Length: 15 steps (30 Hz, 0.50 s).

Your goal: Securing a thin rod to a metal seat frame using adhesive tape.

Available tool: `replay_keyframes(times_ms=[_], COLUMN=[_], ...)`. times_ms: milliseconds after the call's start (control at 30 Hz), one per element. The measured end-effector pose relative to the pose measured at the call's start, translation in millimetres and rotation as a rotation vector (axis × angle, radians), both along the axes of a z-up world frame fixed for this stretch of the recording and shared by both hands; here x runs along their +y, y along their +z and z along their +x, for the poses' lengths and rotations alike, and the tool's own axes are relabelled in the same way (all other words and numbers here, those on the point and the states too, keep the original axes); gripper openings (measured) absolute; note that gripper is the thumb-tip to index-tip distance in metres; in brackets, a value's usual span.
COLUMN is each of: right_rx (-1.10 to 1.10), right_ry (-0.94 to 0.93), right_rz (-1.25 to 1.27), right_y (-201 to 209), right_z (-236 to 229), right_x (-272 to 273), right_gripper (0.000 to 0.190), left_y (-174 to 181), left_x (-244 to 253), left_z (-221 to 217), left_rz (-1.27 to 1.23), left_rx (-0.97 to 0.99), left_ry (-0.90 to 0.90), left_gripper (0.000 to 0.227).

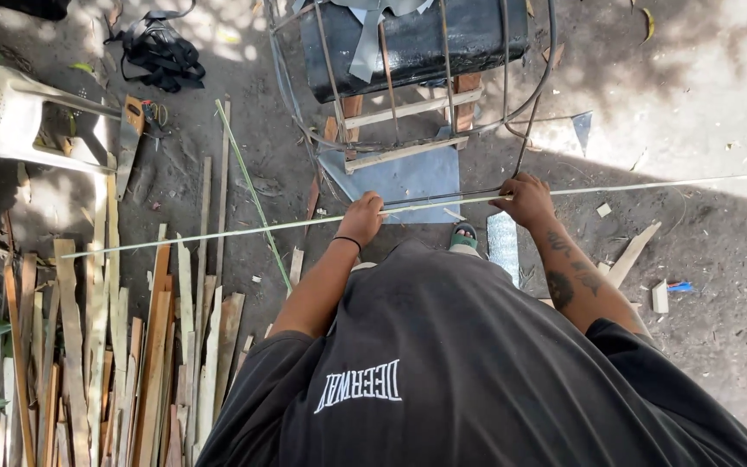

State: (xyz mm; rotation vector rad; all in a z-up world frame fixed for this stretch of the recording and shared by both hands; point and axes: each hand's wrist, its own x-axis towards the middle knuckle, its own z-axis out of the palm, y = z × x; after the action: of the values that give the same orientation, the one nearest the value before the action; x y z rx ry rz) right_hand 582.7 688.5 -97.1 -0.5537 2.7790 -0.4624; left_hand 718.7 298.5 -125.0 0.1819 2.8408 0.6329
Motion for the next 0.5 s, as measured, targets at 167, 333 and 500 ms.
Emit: replay_keyframes(times_ms=[167, 333, 500], right_rx=[0.095, 0.134, 0.214], right_ry=[-0.041, -0.063, -0.147], right_rz=[0.061, 0.107, 0.225], right_y=[-5, -7, -3], right_z=[6, 9, 29], right_x=[-13, -24, -36], right_gripper=[0.027, 0.028, 0.030], left_y=[-31, -24, -32], left_x=[-10, -17, -13], left_z=[-6, -7, -7], left_rz=[-0.019, 0.026, 0.011], left_rx=[-0.068, -0.065, 0.001], left_ry=[-0.016, -0.032, -0.067], left_gripper=[0.022, 0.018, 0.031])
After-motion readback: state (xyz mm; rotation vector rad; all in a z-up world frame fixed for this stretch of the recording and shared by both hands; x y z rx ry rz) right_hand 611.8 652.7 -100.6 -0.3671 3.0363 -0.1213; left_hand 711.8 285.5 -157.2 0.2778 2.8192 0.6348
